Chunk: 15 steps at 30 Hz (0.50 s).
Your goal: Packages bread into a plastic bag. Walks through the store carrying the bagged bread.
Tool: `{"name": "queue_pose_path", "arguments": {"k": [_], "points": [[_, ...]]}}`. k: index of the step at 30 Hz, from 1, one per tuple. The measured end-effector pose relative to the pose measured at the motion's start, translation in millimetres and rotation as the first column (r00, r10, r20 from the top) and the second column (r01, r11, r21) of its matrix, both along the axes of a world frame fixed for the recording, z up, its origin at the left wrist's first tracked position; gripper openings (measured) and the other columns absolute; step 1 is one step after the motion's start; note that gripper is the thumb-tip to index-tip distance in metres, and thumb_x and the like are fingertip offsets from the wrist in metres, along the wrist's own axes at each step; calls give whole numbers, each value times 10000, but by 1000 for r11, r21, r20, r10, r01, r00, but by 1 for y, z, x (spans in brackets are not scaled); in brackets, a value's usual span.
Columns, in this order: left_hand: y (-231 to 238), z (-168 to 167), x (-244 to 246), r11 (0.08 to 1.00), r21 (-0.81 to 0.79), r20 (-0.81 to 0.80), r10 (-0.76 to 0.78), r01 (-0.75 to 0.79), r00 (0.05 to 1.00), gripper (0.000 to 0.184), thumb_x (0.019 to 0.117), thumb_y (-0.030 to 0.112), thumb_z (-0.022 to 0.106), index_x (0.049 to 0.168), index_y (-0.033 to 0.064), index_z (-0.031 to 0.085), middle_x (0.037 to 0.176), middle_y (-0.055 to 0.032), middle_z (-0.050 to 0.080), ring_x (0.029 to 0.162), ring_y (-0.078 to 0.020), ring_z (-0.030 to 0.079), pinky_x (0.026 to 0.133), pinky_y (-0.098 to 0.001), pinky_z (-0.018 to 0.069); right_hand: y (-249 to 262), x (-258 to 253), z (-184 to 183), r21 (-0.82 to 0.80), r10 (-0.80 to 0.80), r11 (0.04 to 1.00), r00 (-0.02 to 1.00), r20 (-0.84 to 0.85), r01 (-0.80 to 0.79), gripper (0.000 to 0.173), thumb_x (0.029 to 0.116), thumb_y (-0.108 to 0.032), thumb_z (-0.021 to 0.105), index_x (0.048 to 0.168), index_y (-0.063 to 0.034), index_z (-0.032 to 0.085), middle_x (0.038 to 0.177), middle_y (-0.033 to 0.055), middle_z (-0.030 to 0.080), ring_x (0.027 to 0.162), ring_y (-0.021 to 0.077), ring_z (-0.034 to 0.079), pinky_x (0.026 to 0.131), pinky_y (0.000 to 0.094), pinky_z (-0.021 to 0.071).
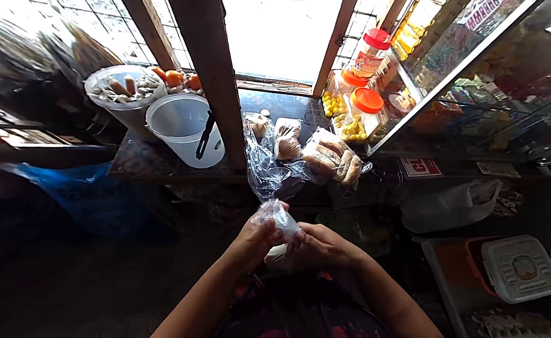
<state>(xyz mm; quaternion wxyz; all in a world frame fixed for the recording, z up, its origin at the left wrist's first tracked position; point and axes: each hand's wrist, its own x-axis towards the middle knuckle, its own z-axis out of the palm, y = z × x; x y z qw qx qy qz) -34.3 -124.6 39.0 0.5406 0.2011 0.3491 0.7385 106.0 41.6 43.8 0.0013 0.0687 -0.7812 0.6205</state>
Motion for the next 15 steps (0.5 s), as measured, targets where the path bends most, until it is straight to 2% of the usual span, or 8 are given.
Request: {"name": "queue_pose_path", "arguments": {"k": [2, 5, 7, 8, 9, 10, 12, 15], "points": [[8, 2, -1, 996, 4, -198, -84, 87, 976, 763, 814, 321, 843, 1419, 43, 470, 932, 56, 725, 767, -54, 683, 734, -226, 582, 7, -3, 4, -33, -33, 999, 999, 14, 33, 383, 1118, -201, 325, 1063, 39, 617, 1001, 30, 695, 961, 5, 630, 898, 223, 514], [21, 10, 3, 997, -4, -425, -71, 76, 903, 654, 836, 202, 824, 1367, -37, 526, 1060, 58, 726, 869, 0, 676, 806, -182, 569, 14, -5, 8, -60, -106, 992, 993, 48, 109, 365, 1109, -185, 345, 1105, 47, 626, 1004, 1, 665, 966, -24, 615, 909, 207, 514], [26, 5, 0, 999, -13, -687, 18, -37, 726, 663, 779, 383, 854, 1247, -13, 602, 1176, 23, 644, 1006, 38, 570, 870, -148, 472, 18, -6, 8, -165, -145, 975, 988, 51, 151, 363, 1107, -200, 316, 1060, -6, 619, 1014, -3, 697, 1010, 43, 651, 957, 282, 530], [28, 1, -3, 997, -25, -778, 27, -73, 628, 723, 750, 482, 853, 1239, 14, 602, 1197, -5, 597, 1076, 7, 526, 911, -174, 433, 21, -5, 8, -246, -173, 952, 983, 57, 182, 370, 1108, -232, 307, 1010, -51, 615, 1026, 11, 724, 1054, 102, 673, 990, 341, 532], [27, -2, -8, 995, -46, -809, 13, -85, 588, 821, 731, 529, 852, 1315, 17, 585, 1222, -40, 584, 1126, -42, 528, 952, -212, 443, 24, -3, 10, -329, -221, 915, 972, 76, 233, 377, 1107, -262, 313, 975, -86, 619, 1034, 26, 741, 1086, 150, 686, 1015, 387, 531], [25, -6, -12, 995, -78, -786, -21, -65, 618, 897, 734, 533, 848, 1409, 27, 543, 1268, -59, 588, 1162, -75, 560, 979, -239, 486, 27, 0, 11, -408, -282, 863, 954, 102, 299, 378, 1101, -279, 322, 953, -107, 623, 1030, 38, 747, 1085, 177, 694, 1010, 406, 539], [19, -15, -16, 996, -90, -614, -72, 20, 786, 951, 782, 526, 826, 1481, 8, 443, 1304, -59, 626, 1128, -110, 652, 954, -281, 570, 33, 7, 12, -551, -411, 713, 895, 171, 433, 408, 1098, -264, 299, 928, -119, 640, 1005, 46, 743, 1044, 184, 706, 977, 403, 563], [15, -24, -2, 993, -35, -335, -121, 116, 935, 914, 810, 534, 809, 1443, 21, 394, 1234, -4, 684, 1057, -107, 690, 909, -296, 589, 39, 13, 11, -732, -534, 401, 790, 303, 551, 491, 1105, -194, 215, 897, -107, 651, 923, 46, 741, 930, 164, 721, 910, 378, 592]]}}
